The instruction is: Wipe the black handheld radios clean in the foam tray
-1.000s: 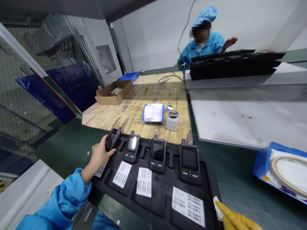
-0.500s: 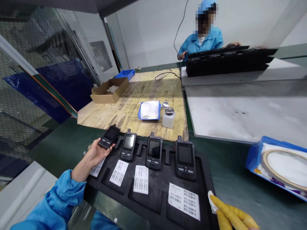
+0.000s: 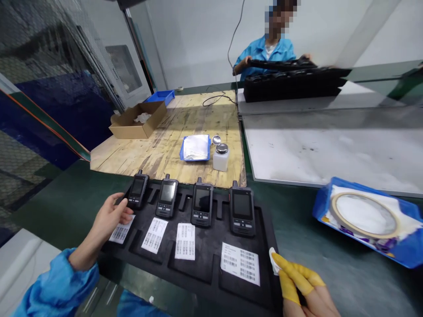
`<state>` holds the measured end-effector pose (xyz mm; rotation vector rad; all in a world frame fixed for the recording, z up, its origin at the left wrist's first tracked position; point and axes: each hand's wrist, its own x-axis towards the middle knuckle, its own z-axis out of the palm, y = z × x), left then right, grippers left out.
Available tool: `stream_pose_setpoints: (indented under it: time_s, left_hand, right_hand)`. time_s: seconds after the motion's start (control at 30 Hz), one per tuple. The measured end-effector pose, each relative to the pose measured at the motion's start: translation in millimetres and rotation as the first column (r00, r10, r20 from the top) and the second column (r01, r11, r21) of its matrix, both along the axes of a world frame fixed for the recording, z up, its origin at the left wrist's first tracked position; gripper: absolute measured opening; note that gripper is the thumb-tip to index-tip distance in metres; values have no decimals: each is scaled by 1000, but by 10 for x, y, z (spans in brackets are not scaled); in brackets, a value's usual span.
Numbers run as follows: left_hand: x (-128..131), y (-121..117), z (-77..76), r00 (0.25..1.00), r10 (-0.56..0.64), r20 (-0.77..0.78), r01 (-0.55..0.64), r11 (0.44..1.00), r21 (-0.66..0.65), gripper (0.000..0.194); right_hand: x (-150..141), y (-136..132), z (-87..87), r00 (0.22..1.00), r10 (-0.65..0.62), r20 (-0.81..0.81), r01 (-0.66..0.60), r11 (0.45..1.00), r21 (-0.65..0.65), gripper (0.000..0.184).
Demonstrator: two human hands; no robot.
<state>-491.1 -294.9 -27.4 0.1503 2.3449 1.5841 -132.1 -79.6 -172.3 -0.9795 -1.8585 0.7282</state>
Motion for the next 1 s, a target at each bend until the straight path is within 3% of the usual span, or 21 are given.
stream_pose_setpoints:
  time_s: [0.07, 0.13, 0.2, 0.27, 0.37, 0.5, 0.63, 0.73, 0.83, 0.93, 1.0]
  left_hand:
    - [146, 66, -12, 983, -63, -171, 53, 997, -61, 46]
    - [288, 183, -61, 900, -244, -362, 185, 964, -190, 57]
    - [390, 324, -136, 727, -480, -491, 296, 864, -407, 68]
    - [436, 454, -211, 584, -642, -496, 297, 738, -606, 73]
    - [419, 577, -287, 504, -723, -474, 217, 636, -740, 67]
    - [337, 600, -336, 450, -726, -520, 209, 652, -729, 62]
    - [242, 564, -389, 394, -704, -591, 222, 697, -682, 59]
    - [196, 547, -414, 378, -700, -606, 230, 705, -671, 57]
    - [236, 518, -402, 362, -691, -625, 155, 706, -691, 56]
    - [404, 454, -375, 272, -640, -719, 84, 760, -644, 48]
    - [575, 406, -364, 183, -589, -787, 134, 808, -574, 39]
  right_hand:
    - [-44, 0, 76, 1000, -6, 11, 5, 999, 34, 25]
    - [-79, 2, 155, 999, -31, 32, 28, 997, 75, 26]
    - [-91, 13, 239, 997, -61, 56, 54, 991, 122, 26]
    - [-76, 30, 328, 993, -80, 87, 64, 983, 171, 26]
    - [-30, 46, 478, 986, -89, 138, 52, 966, 254, 26]
    - [-51, 79, 730, 984, -75, 162, 6, 923, 385, 23]
    - [-312, 264, 1105, 970, 27, 243, -129, 901, 414, 23]
    - [-723, 542, 1452, 942, 92, 324, -235, 868, 438, 29]
    - [-1283, 875, 1752, 872, 57, 486, -292, 858, 423, 31]
    - [-1850, 1169, 1896, 769, 11, 639, -305, 884, 353, 33]
    - [-2152, 1305, 1895, 747, -1, 665, -304, 889, 343, 32]
